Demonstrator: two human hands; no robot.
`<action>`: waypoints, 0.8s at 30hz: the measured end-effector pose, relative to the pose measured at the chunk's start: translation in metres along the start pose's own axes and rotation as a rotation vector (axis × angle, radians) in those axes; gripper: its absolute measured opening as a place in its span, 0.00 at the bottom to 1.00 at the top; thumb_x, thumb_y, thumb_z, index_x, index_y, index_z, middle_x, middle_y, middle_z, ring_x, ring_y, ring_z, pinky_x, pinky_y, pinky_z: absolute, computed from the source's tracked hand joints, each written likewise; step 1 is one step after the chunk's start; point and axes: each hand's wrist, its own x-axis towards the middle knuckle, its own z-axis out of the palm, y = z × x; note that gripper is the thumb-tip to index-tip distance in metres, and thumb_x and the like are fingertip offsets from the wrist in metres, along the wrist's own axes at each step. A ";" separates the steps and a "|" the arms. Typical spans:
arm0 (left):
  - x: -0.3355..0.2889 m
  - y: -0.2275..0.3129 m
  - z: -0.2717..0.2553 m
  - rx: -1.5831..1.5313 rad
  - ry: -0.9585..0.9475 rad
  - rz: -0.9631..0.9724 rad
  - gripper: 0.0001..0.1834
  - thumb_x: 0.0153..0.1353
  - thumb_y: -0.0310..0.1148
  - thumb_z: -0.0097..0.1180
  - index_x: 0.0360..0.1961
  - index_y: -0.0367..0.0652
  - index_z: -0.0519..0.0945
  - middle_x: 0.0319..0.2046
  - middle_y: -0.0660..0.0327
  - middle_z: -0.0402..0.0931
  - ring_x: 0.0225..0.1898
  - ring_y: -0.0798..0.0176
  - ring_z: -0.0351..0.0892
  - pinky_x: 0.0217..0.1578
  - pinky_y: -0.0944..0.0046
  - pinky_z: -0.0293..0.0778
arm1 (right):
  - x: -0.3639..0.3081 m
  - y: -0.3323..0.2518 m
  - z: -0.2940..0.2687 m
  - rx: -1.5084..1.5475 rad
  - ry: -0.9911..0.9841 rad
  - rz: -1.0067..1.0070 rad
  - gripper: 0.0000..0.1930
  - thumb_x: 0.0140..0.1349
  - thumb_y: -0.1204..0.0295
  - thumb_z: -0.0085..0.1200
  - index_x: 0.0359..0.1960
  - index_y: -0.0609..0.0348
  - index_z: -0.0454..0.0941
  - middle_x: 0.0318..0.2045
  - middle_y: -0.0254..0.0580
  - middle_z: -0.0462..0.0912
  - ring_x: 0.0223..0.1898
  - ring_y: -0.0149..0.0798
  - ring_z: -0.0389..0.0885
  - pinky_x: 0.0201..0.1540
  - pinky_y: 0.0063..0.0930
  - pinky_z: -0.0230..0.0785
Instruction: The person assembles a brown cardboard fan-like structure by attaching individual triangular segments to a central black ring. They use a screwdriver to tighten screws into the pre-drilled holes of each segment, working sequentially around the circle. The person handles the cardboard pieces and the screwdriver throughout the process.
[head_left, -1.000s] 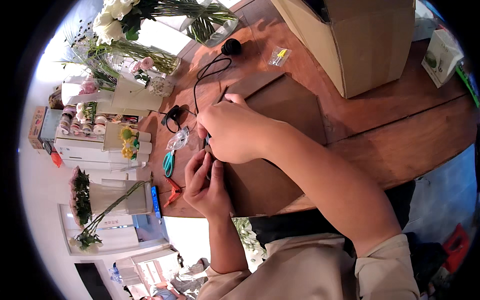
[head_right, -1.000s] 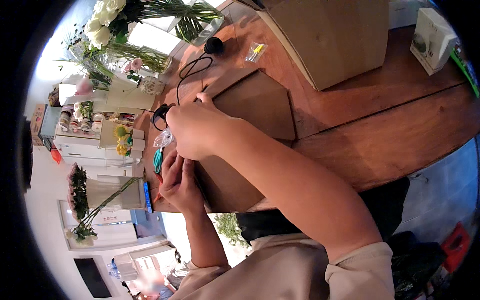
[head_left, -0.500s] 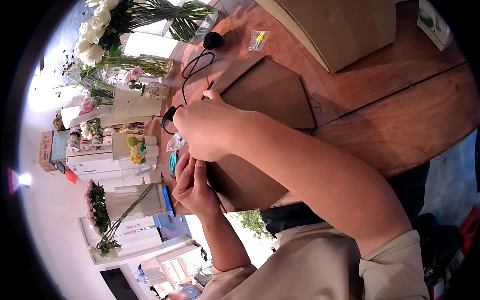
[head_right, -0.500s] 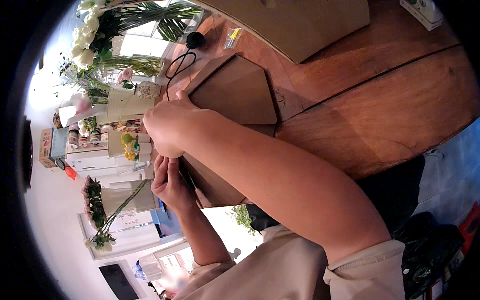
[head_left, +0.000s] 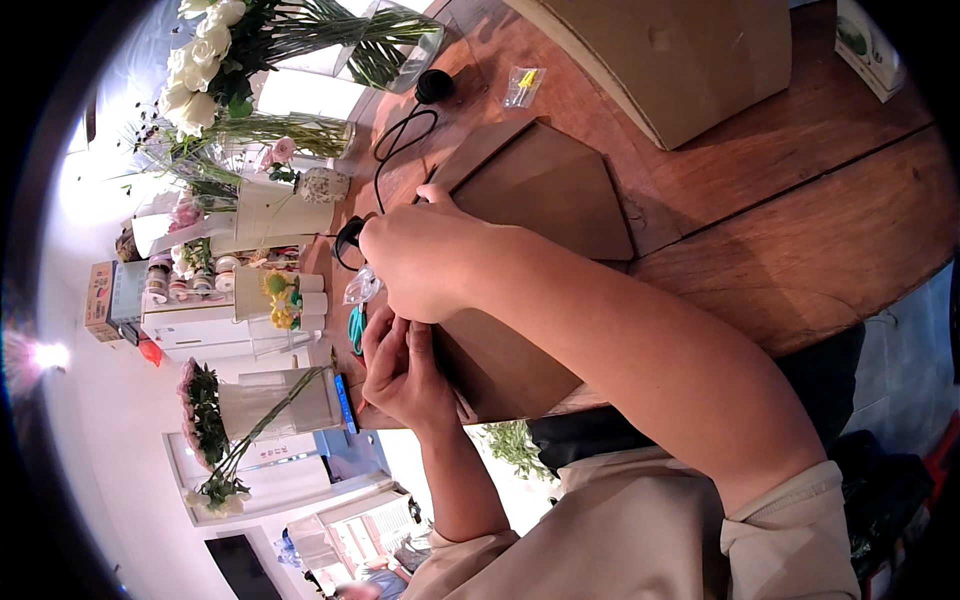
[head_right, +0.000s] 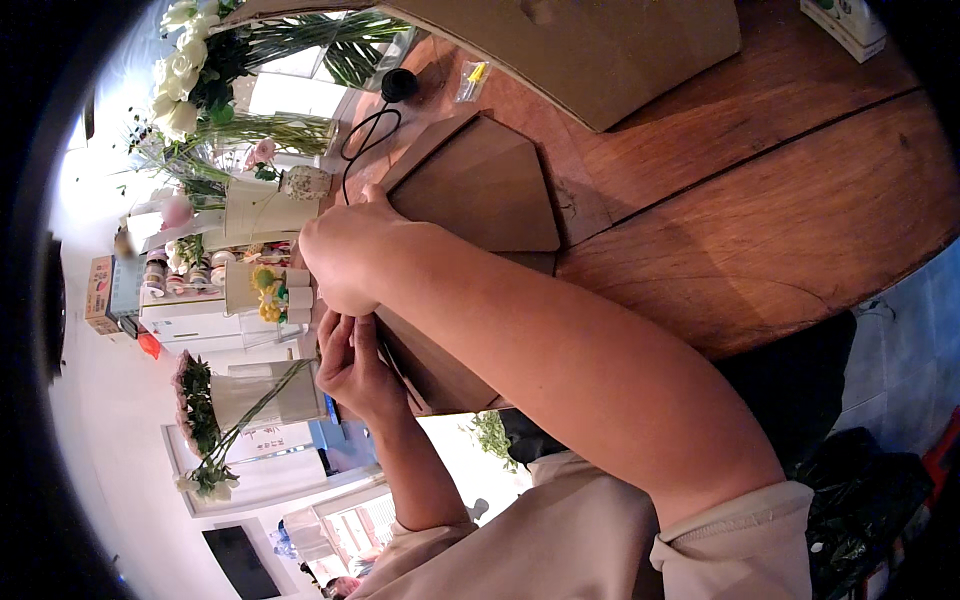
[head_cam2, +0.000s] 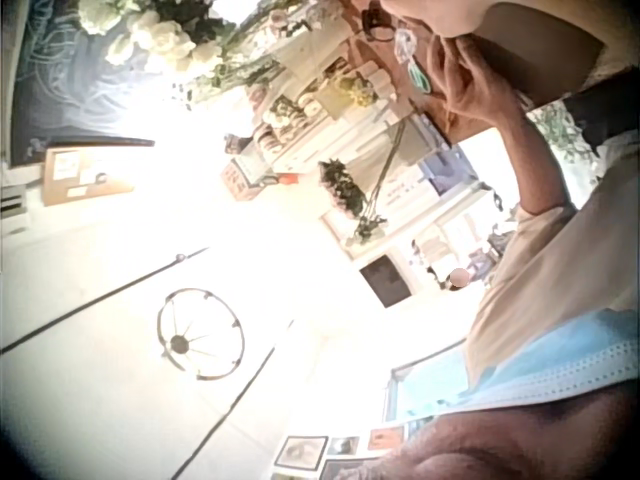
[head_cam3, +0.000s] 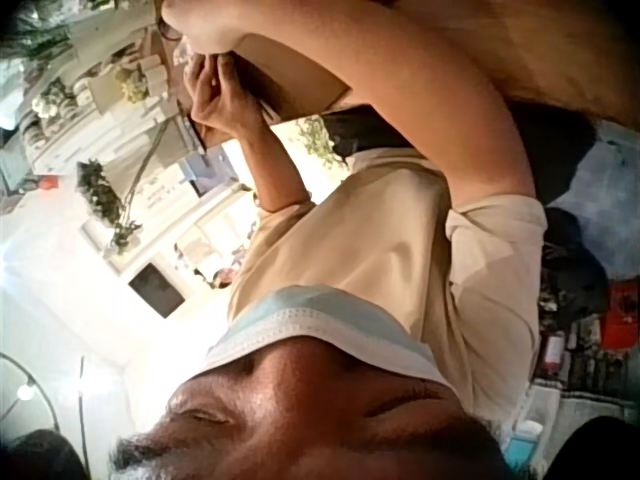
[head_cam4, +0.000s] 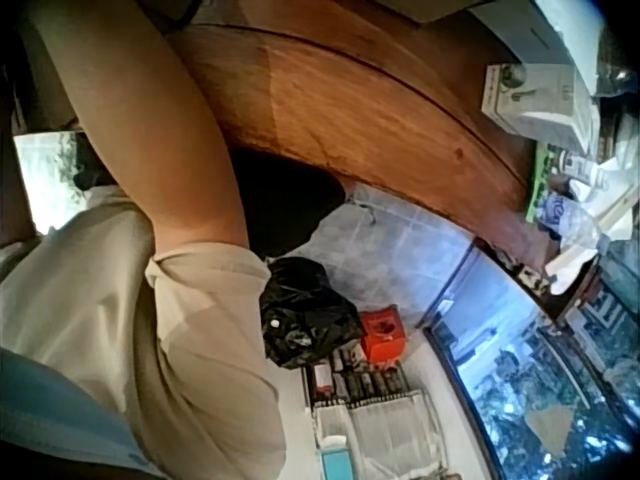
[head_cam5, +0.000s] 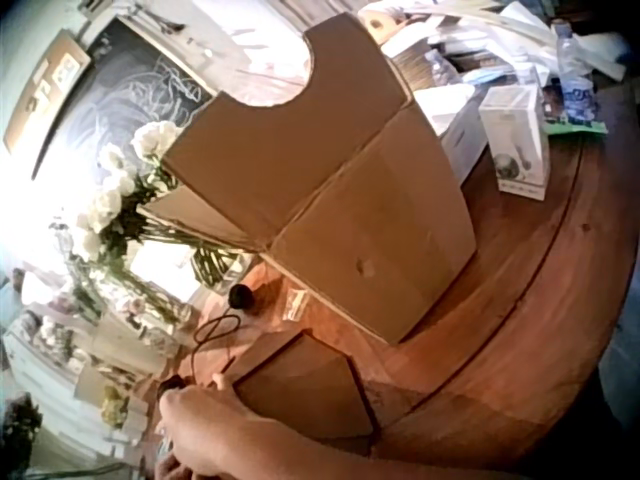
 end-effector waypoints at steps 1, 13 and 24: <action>0.001 0.002 0.001 -0.001 -0.002 0.001 0.13 0.67 0.20 0.63 0.51 0.27 0.86 0.55 0.50 0.82 0.56 0.58 0.80 0.61 0.60 0.72 | 0.001 0.001 0.002 0.011 0.007 -0.001 0.14 0.52 0.74 0.62 0.40 0.68 0.84 0.39 0.54 0.88 0.48 0.53 0.88 0.71 0.67 0.54; 0.003 -0.004 -0.004 0.000 0.000 0.013 0.11 0.67 0.19 0.63 0.49 0.26 0.87 0.54 0.51 0.83 0.56 0.59 0.80 0.60 0.61 0.72 | 0.000 0.000 0.000 0.005 0.010 0.013 0.14 0.53 0.74 0.63 0.41 0.68 0.84 0.40 0.55 0.89 0.49 0.53 0.88 0.71 0.64 0.55; 0.001 -0.008 -0.011 0.232 -0.072 0.224 0.10 0.65 0.17 0.65 0.48 0.29 0.87 0.55 0.47 0.79 0.52 0.55 0.83 0.52 0.60 0.78 | 0.002 -0.001 0.002 0.020 0.003 -0.024 0.12 0.50 0.73 0.64 0.35 0.67 0.84 0.35 0.54 0.89 0.46 0.55 0.88 0.70 0.69 0.55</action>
